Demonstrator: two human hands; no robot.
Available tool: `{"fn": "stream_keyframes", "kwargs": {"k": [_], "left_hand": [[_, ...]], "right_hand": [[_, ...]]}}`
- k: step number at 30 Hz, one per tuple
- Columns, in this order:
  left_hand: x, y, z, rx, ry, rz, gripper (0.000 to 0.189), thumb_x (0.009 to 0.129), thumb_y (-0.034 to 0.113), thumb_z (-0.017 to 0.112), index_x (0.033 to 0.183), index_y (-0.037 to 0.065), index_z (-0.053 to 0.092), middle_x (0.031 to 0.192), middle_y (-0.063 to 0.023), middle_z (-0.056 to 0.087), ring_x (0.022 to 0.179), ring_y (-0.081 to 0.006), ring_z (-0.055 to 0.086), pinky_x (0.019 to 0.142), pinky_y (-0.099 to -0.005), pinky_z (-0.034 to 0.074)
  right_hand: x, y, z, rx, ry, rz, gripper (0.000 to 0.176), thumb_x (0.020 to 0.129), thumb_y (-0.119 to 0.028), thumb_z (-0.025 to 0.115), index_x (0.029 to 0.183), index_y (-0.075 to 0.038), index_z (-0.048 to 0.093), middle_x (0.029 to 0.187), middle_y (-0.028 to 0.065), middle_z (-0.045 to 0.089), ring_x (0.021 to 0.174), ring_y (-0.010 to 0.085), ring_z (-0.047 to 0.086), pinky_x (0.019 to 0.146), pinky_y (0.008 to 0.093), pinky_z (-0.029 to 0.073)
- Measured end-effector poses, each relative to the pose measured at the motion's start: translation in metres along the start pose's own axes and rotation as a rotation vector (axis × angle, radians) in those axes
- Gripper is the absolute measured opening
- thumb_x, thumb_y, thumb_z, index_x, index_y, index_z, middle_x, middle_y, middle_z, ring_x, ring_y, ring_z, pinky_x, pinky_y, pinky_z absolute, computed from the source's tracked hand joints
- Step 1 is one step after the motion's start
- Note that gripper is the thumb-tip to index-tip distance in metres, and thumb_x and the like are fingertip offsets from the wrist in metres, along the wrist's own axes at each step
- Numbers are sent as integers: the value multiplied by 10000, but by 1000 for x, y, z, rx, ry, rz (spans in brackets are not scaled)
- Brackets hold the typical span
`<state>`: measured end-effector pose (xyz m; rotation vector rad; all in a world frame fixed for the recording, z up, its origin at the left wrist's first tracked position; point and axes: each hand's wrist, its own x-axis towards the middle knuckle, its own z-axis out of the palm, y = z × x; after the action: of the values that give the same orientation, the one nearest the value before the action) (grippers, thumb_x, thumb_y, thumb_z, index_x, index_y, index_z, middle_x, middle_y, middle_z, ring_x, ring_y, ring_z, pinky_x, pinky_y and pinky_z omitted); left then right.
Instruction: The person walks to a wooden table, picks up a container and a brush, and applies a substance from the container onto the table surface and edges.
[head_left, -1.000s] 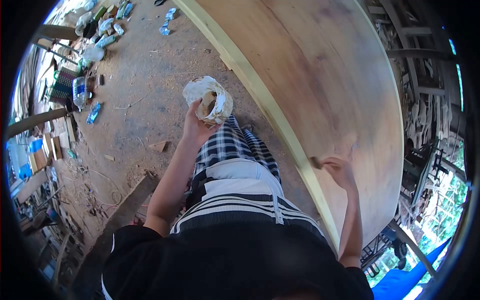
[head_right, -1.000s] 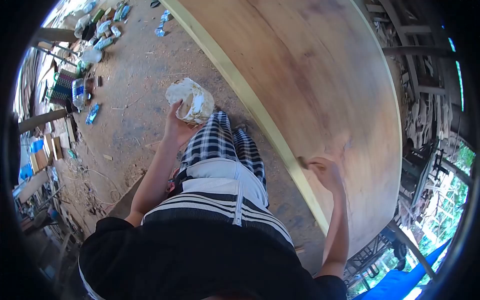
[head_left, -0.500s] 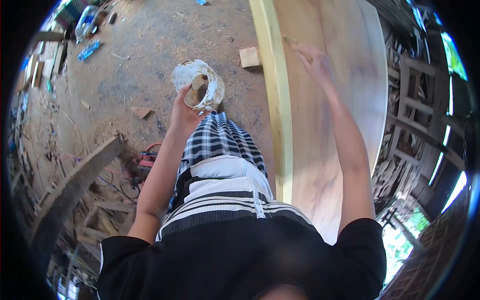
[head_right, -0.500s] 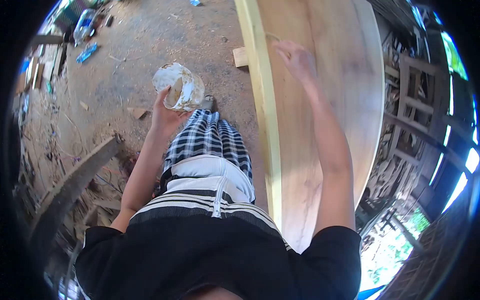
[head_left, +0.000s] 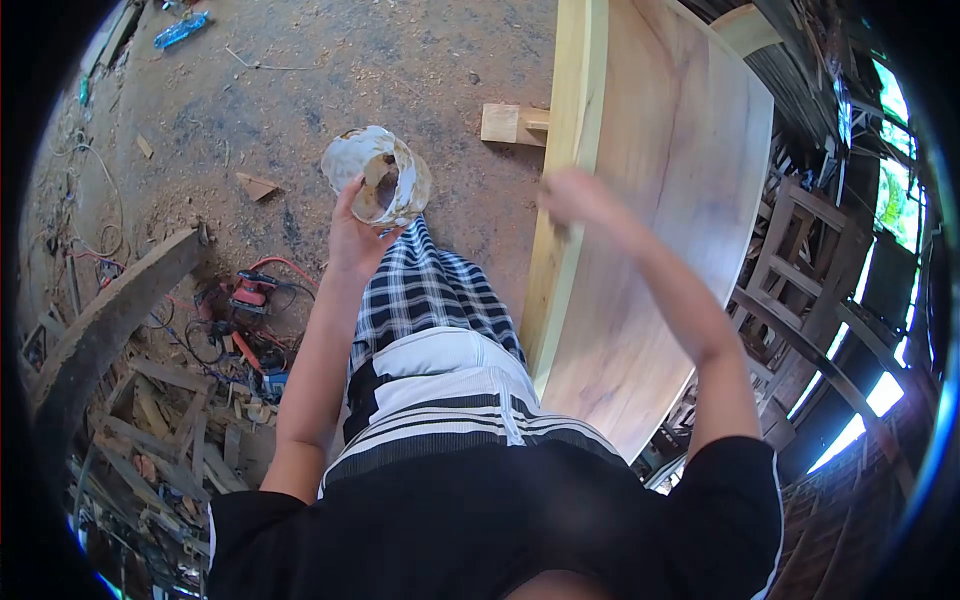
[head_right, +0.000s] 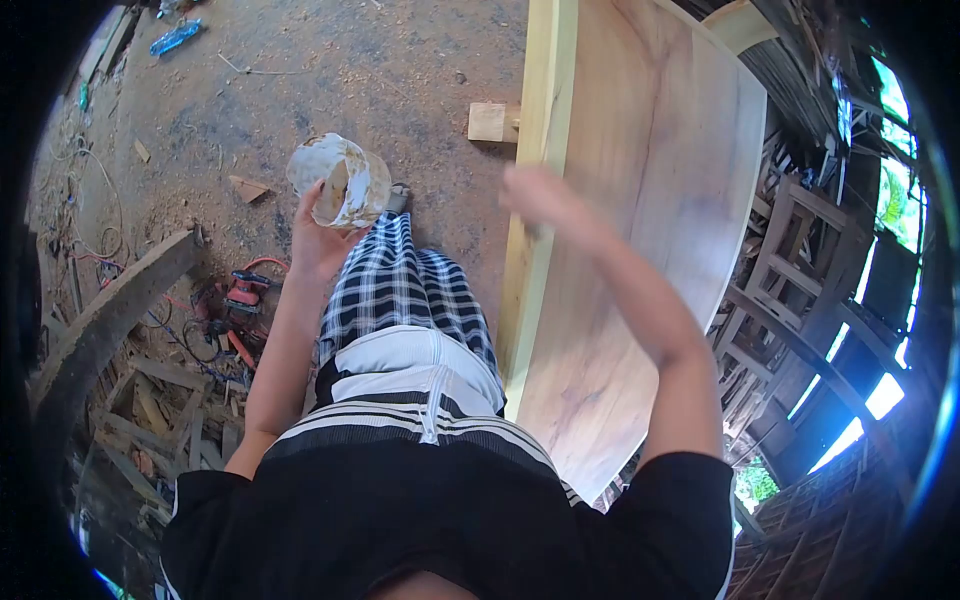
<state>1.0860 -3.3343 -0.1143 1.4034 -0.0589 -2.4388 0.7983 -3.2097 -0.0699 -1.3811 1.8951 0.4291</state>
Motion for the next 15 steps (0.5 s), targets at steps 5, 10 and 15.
{"fn": "stream_keyframes", "kwargs": {"k": [5, 10, 15], "left_hand": [[-8, 9, -1, -45, 28, 56, 488, 850, 432, 561, 1261, 175, 502, 1256, -47, 531, 1128, -241, 505, 900, -427, 418], [-8, 14, -23, -31, 113, 85, 484, 858, 450, 537, 1264, 190, 501, 1254, -51, 534, 1157, -257, 495, 923, -458, 408], [-2, 13, -33, 16, 116, 46, 490, 860, 444, 542, 1273, 183, 500, 1283, -52, 515, 1168, -271, 485, 946, -477, 392]], "right_hand": [[127, 39, -98, -210, 375, -62, 147, 828, -157, 548, 797, -30, 615, 720, 149, 655, 686, 271, 662, 662, 410, 512], [166, 58, -87, -402, 569, -222, 163, 750, -98, 510, 676, -19, 633, 671, 206, 626, 646, 351, 645, 561, 458, 512], [79, -17, 11, -622, 55, -308, 116, 773, -86, 592, 779, -68, 706, 833, 107, 690, 760, 255, 678, 610, 396, 542]]}}
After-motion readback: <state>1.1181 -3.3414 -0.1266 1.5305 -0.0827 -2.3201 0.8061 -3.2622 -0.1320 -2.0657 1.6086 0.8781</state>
